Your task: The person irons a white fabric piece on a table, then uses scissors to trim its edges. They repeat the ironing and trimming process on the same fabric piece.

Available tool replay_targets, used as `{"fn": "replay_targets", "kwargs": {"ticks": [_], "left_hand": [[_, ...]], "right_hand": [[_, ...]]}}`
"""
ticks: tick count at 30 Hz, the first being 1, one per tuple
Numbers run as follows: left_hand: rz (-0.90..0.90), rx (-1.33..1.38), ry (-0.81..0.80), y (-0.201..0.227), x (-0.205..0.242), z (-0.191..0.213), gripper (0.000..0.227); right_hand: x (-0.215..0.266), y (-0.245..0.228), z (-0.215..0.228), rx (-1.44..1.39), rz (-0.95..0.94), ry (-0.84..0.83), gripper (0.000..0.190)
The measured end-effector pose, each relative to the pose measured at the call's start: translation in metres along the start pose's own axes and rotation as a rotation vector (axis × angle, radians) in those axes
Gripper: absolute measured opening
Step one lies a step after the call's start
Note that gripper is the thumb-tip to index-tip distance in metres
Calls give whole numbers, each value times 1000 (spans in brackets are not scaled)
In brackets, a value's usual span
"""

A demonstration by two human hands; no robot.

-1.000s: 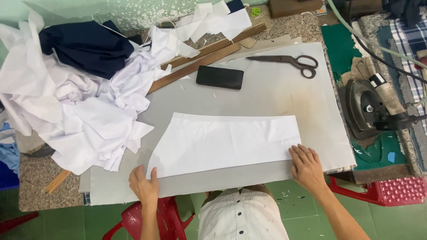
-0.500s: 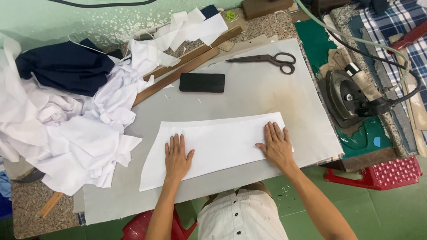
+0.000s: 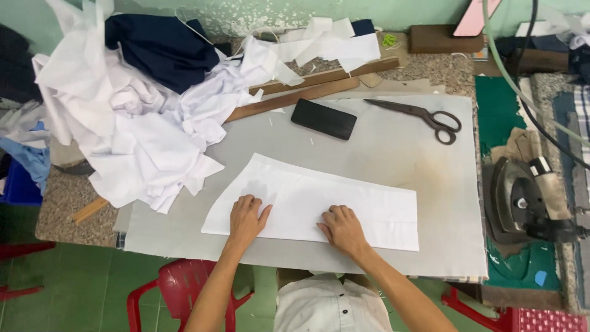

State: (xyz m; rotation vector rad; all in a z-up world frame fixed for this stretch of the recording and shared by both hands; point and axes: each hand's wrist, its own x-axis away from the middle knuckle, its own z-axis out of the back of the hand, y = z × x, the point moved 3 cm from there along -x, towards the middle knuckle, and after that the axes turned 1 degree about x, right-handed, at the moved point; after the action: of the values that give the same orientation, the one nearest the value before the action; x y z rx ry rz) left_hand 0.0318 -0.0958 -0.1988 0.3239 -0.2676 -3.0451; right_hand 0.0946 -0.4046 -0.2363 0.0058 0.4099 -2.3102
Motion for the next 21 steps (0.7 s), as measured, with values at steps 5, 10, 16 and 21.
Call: {"fn": "replay_targets", "kwargs": {"ticks": [5, 10, 16, 21], "left_hand": [[6, 0, -136, -18, -47, 9, 43], [39, 5, -108, -32, -64, 12, 46], [-343, 111, -156, -31, -73, 3, 36], [-200, 52, -78, -24, -122, 19, 35]], "right_hand": [[-23, 17, 6, 151, -224, 52, 39], [-27, 10, 26, 315, -585, 34, 45], [-61, -55, -9, 30, -247, 38, 27], [-48, 16, 25, 297, -729, 146, 34]]}}
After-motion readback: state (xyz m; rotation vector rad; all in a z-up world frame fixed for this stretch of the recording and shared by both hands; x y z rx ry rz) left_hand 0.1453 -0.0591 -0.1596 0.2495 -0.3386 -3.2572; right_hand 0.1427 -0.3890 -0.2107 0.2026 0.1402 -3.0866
